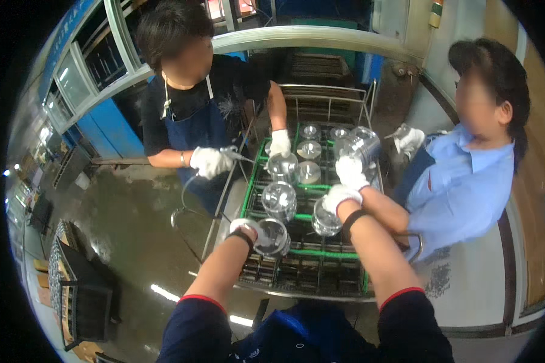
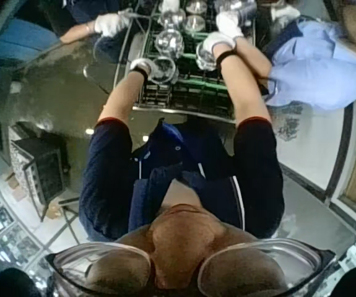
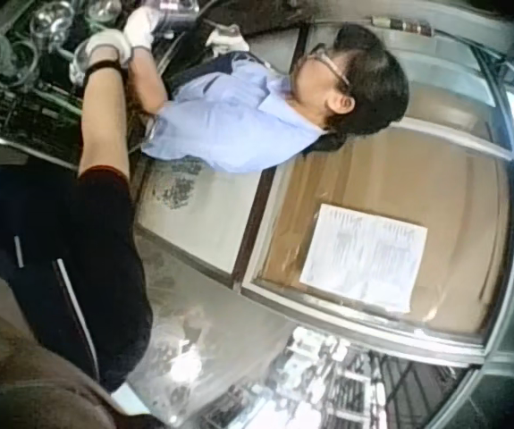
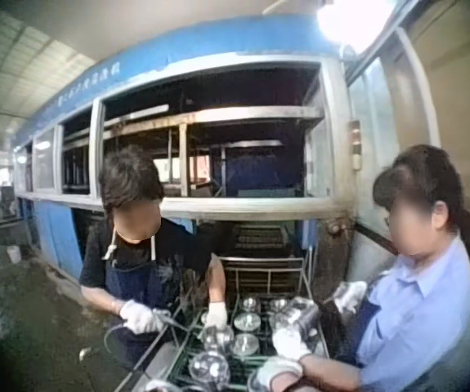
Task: Transfer metal piston-like parts from a green plastic grid to a large metal bin, layering them with cardboard.
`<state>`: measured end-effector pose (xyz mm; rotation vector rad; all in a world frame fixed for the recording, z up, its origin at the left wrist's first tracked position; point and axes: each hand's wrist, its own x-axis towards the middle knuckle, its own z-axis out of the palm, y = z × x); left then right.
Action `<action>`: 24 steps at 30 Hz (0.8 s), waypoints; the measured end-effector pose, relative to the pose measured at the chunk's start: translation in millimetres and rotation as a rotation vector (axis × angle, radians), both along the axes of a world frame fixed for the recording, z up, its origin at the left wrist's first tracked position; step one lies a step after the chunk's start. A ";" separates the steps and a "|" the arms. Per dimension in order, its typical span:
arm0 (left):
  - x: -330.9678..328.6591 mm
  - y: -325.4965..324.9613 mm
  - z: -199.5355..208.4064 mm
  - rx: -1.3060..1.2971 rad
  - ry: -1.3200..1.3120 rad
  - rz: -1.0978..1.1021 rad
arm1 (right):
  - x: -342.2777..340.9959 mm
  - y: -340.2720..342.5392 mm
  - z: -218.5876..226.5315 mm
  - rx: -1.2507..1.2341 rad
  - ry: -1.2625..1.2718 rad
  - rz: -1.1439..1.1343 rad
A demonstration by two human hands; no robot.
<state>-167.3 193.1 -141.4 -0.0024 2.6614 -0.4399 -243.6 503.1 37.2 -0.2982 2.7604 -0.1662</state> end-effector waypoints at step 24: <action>-66.4 190.4 105.4 0.202 -0.005 -0.389 | -48.1 87.4 -126.5 -0.024 0.143 -0.306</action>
